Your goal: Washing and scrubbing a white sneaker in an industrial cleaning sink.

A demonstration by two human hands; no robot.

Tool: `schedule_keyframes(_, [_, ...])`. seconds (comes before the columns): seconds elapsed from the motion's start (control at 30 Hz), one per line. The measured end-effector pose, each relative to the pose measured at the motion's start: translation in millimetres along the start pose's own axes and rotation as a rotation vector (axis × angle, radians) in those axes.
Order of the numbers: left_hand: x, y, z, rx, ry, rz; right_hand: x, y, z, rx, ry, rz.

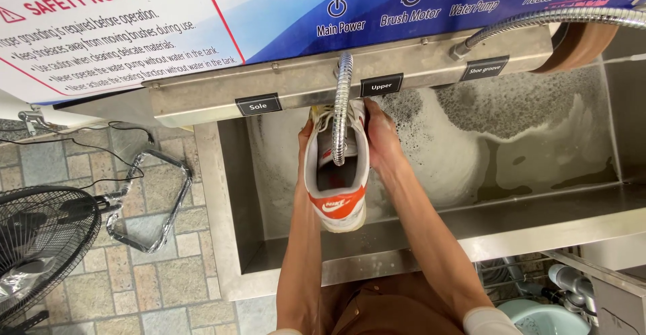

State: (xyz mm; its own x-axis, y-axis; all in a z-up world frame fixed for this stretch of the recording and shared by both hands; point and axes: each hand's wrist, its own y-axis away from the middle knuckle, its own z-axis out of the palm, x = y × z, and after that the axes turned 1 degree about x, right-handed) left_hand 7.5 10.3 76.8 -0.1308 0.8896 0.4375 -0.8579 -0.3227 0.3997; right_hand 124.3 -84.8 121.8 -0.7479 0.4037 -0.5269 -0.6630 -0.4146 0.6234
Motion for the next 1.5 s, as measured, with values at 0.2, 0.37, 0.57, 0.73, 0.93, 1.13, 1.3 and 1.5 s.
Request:
schedule_keyframes(0.2, [10.8, 6.4, 31.2, 0.085, 0.147, -0.07, 10.4, -27.1, -29.6, 0.011, 0.062, -0.035])
schedule_keyframes(0.37, [-4.0, -0.3, -3.9, 0.032, -0.045, -0.032, -5.2, 7.5, -2.3, 0.026, 0.005, -0.033])
schedule_keyframes(0.57, [-10.0, -2.1, -14.7, 0.066, -0.17, -0.03, -6.8, 25.2, -3.3, 0.06, 0.174, -0.091])
schedule_keyframes(0.73, [-7.8, 0.0, -16.0, -0.016, -0.069, 0.001, -11.5, 41.9, -7.7, -0.002, 0.107, -0.086])
schedule_keyframes(0.93, [8.6, 27.6, 13.1, -0.002, 0.004, -0.253, -23.3, 48.9, -45.3, -0.327, 0.271, -0.23])
schedule_keyframes(1.13, [14.8, 47.4, 23.5, 0.114, -0.064, -0.349, -42.6, 56.1, -36.9, -0.18, 0.401, -0.166])
schedule_keyframes(1.3, [11.6, 57.2, 28.0, 0.234, -0.069, -0.471, -48.6, 58.3, -41.5, -0.191, 0.353, -0.04])
schedule_keyframes(1.5, [6.0, 76.4, 20.8, 0.181, -0.168, -0.53, -41.5, 45.2, -63.4, -0.187, 0.339, 0.021])
